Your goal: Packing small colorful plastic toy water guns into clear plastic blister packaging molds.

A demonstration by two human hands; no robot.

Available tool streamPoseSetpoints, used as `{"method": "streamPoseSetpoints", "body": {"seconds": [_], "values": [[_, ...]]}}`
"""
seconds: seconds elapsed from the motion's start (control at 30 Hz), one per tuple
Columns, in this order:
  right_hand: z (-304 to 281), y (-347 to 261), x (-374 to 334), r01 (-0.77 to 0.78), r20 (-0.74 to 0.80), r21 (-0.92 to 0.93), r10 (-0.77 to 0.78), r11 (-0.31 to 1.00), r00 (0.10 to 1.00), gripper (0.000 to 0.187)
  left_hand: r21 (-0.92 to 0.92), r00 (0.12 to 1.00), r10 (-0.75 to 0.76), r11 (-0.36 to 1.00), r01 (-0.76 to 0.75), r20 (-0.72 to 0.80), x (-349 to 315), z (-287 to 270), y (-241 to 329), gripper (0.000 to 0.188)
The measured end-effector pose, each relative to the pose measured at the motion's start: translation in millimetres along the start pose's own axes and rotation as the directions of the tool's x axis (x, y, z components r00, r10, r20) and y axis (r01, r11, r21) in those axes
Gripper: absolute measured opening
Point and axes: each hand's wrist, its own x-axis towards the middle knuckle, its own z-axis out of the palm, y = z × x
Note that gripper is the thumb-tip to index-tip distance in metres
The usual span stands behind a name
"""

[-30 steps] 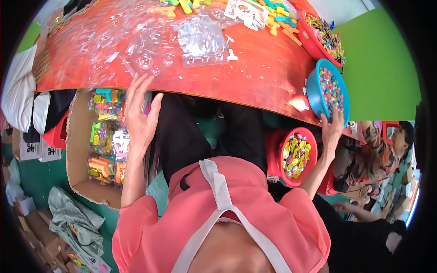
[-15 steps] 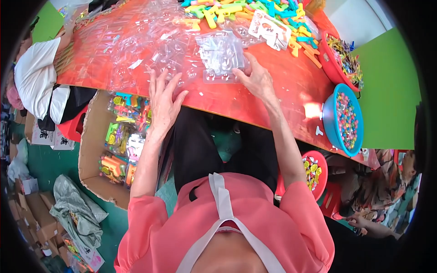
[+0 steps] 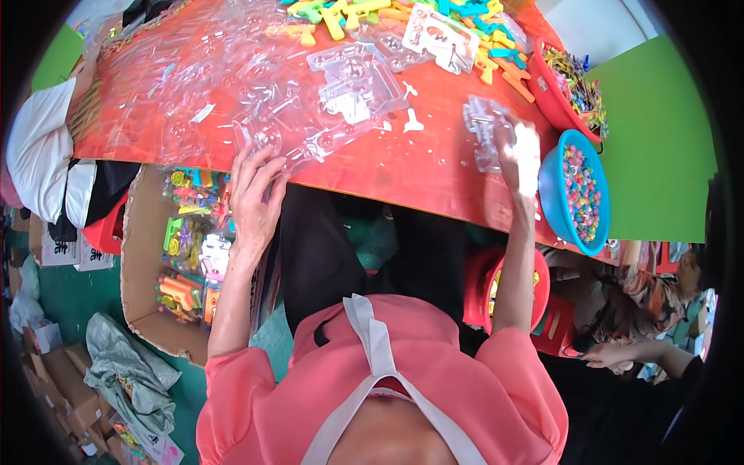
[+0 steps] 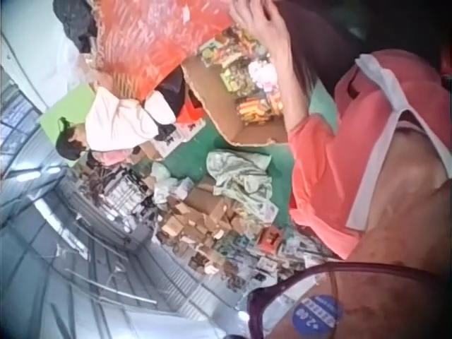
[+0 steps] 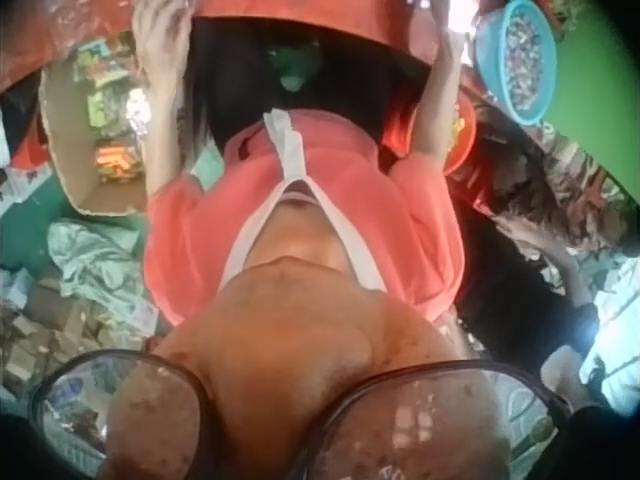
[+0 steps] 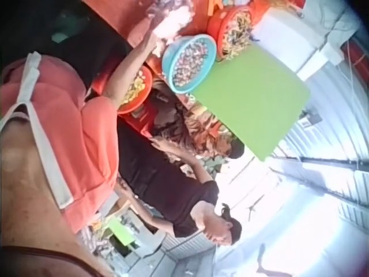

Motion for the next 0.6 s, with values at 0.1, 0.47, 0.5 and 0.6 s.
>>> {"method": "streamPoseSetpoints", "body": {"seconds": [0.1,0.47,0.5,0.6], "values": [[34.8,-47.4,22.0,0.086,0.004,0.308,-0.091,0.948,0.996,0.035,0.021,1.000,0.003,1.000,-0.002,-0.023,0.6,-5.5,0.9,0.026],[105.6,-107.6,81.2,-0.272,0.421,0.449,0.068,0.851,0.905,0.027,0.062,0.994,0.100,0.993,-0.102,0.037,0.9,-11.6,-12.1,0.020],[99.7,-102.9,78.5,-0.204,0.318,0.489,0.045,0.848,0.947,0.022,0.065,0.992,0.103,0.992,-0.108,0.069,3.1,-12.0,-8.4,0.022],[61.2,-91.3,74.7,0.113,0.026,0.388,-0.133,0.915,0.991,0.014,0.059,0.986,0.087,0.994,-0.096,0.142,8.9,-8.8,-3.7,0.027]]}}
